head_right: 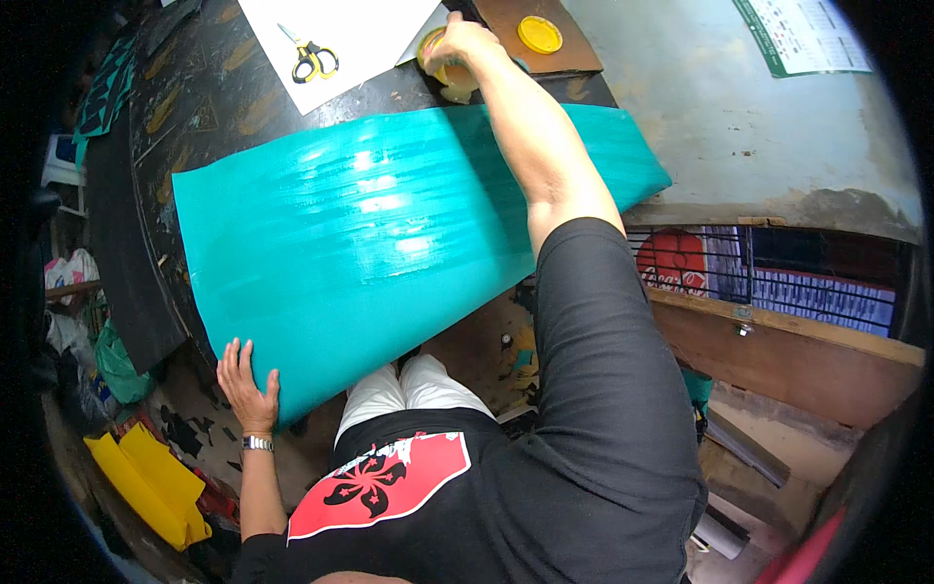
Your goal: The person places a large teal fabric sheet on a work table, then repeatedly scoops a viscous substance from a yellow tub and spreads it across the fabric surface with their hands. They smooth and reposition the fabric multiple times while continuing to apply the substance.
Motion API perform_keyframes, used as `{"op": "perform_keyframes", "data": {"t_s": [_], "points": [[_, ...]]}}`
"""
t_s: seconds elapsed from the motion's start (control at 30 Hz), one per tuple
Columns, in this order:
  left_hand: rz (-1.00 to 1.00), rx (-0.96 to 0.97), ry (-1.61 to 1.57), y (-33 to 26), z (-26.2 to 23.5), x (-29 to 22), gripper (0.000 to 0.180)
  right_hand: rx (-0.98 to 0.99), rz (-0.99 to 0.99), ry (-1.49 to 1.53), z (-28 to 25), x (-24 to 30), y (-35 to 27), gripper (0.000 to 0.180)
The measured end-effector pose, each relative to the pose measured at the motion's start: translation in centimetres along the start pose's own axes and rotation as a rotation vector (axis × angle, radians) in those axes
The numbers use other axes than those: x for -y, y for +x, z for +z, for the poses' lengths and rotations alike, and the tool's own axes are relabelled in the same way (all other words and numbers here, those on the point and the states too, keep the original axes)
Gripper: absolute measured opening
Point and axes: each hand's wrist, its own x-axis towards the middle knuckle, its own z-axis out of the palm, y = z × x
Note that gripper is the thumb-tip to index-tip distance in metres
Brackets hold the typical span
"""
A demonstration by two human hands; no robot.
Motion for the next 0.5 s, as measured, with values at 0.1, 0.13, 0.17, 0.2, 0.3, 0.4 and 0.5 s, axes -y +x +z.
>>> {"op": "perform_keyframes", "data": {"t_s": [0.1,0.13,0.17,0.2,0.3,0.4,0.5], "points": [[0.006,0.005,-0.014,-0.1,0.2,0.3,0.063,0.139,-0.188,-0.159,-1.4,1.6,-0.7,0.094],[0.006,0.005,-0.021,-0.2,0.3,0.4,0.063,0.192,-0.276,-0.215,-1.6,2.2,-1.0,0.093],[-0.001,0.022,-0.004,-0.3,0.4,0.4,0.063,0.146,-0.342,-0.259,-1.7,2.9,-1.2,0.084],[0.013,-0.001,-0.018,-0.2,0.4,0.5,0.062,0.137,-0.363,-0.254,-1.8,3.3,-1.3,0.08],[0.014,-0.018,-0.04,0.0,0.0,0.1,0.056,0.036,-0.434,-0.12,-0.9,3.7,-1.6,0.062],[0.046,-0.073,-0.09,2.9,-1.4,-1.4,0.048,-0.316,-0.565,0.16,1.1,2.2,-2.3,0.056],[0.144,-0.11,-0.283,9.8,-1.5,-6.0,0.046,-0.679,-0.612,0.421,3.2,-0.2,-3.3,0.052]]}}
